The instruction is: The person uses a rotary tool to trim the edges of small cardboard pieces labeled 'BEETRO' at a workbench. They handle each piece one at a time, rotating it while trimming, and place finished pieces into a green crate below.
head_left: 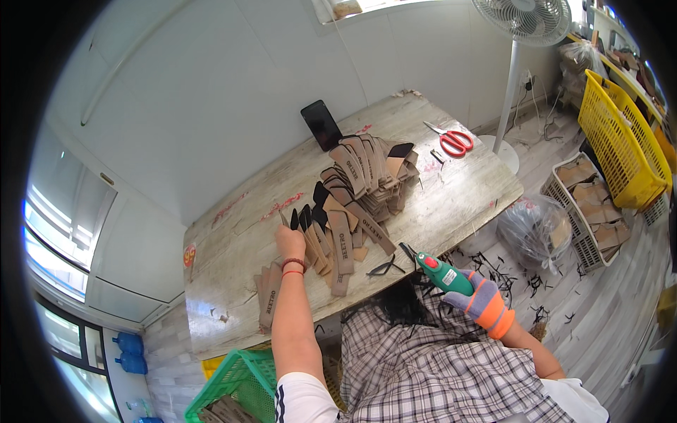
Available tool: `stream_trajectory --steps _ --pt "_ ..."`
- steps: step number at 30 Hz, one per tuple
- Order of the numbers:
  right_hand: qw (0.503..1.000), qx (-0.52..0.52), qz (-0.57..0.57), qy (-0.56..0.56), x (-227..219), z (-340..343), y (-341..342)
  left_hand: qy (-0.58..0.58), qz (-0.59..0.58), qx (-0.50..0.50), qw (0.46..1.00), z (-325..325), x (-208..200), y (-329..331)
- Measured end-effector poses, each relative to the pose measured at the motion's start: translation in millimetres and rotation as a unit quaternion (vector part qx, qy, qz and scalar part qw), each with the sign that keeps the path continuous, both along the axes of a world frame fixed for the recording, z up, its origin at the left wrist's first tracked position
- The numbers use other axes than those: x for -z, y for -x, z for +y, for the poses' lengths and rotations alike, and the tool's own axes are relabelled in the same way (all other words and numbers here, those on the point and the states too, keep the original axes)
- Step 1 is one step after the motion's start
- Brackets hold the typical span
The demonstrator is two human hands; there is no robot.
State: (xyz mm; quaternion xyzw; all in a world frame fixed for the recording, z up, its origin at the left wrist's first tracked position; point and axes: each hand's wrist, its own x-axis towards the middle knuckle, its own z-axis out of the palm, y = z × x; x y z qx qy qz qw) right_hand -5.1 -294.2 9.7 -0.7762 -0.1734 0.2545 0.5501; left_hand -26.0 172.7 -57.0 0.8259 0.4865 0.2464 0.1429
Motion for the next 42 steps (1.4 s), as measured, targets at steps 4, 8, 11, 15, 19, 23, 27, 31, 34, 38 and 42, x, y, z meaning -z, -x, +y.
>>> stream_trajectory --steps 4,8,11,15,19,23,27,31,34,38,42 --pt "0.999 -0.003 -0.043 -0.019 7 5 1 0.193 -0.336 -0.002 0.922 -16 -4 22" --pt "0.999 -0.012 -0.015 -0.029 -6 16 2 0.333 -0.579 0.144 0.730 -96 -21 30" --pt "1.000 -0.008 -0.026 -0.010 -11 20 3 0.426 -0.631 0.150 0.630 -171 -47 16" --pt "0.998 0.011 -0.064 0.025 -11 20 0 0.479 -0.635 0.181 0.579 -225 -59 3" --pt "0.997 0.040 -0.060 0.012 -3 15 -3 0.516 -0.619 0.195 0.559 -248 -65 -1" --pt "0.995 0.051 -0.085 -0.012 -5 12 -2 0.532 -0.608 0.196 0.556 -259 -68 -6" --pt "0.997 0.057 -0.057 -0.019 0 9 -1 0.536 -0.605 0.193 0.556 -265 -66 -13" --pt "0.996 0.068 -0.028 -0.054 -13 8 -2 0.549 -0.594 0.193 0.555 -272 -58 -15" --pt "0.994 0.076 0.012 -0.084 -18 7 -1 0.557 -0.582 0.196 0.559 -275 -52 -15" --pt "0.994 0.076 0.015 -0.077 -24 6 -3 0.565 -0.554 0.202 0.578 -281 -53 -11" --pt "0.995 0.065 -0.001 -0.071 -25 4 -5 0.557 -0.527 0.213 0.606 -281 -50 -6"
